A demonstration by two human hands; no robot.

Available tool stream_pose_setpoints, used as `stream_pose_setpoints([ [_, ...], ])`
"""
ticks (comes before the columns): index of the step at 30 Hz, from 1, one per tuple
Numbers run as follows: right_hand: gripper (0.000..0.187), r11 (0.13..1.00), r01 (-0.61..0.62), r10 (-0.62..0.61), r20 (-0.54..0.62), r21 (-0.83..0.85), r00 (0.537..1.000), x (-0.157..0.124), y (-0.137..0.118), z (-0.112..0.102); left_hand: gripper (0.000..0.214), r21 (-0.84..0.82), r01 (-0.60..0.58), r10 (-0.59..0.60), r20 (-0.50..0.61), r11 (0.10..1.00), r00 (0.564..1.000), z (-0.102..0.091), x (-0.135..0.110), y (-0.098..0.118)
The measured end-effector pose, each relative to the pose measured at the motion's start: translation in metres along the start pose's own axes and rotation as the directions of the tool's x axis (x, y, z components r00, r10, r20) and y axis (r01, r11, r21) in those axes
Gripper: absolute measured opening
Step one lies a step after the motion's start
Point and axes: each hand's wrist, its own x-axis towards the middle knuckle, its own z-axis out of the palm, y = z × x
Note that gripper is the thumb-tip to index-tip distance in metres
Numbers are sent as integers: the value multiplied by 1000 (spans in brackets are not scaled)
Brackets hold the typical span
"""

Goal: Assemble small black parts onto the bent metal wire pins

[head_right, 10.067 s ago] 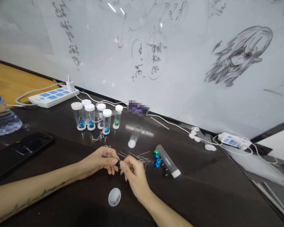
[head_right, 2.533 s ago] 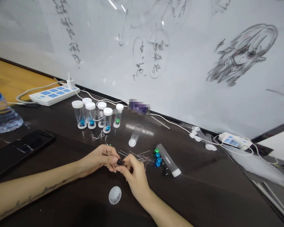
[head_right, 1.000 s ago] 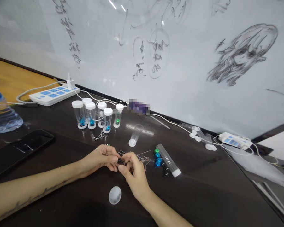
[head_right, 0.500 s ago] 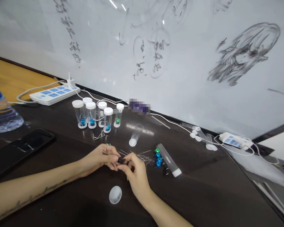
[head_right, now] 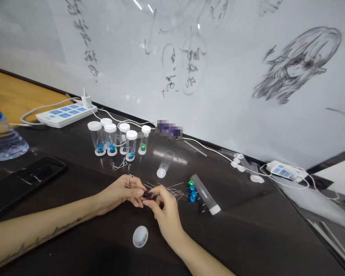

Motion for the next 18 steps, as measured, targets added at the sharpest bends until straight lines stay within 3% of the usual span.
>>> stream_pose_setpoints([
  [3,17,1000,11,-11,21,20,1000,0,1,-1,15,8,1,-1,5,1000,1000,0,0,0],
  [8,43,998,43,-38,117,-40,992,1,-5,-1,16,20,22,-22,20,1000,1000,1,-1,0],
  [13,18,999,8,-8,19,-35,1000,-1,-1,0,15,19,0,0,3,1000,1000,-1,-1,-1],
  [18,30,1000,27,-26,101,-3,995,-1,3,-1,16,35,9,-10,14,999,1000,1,-2,0],
])
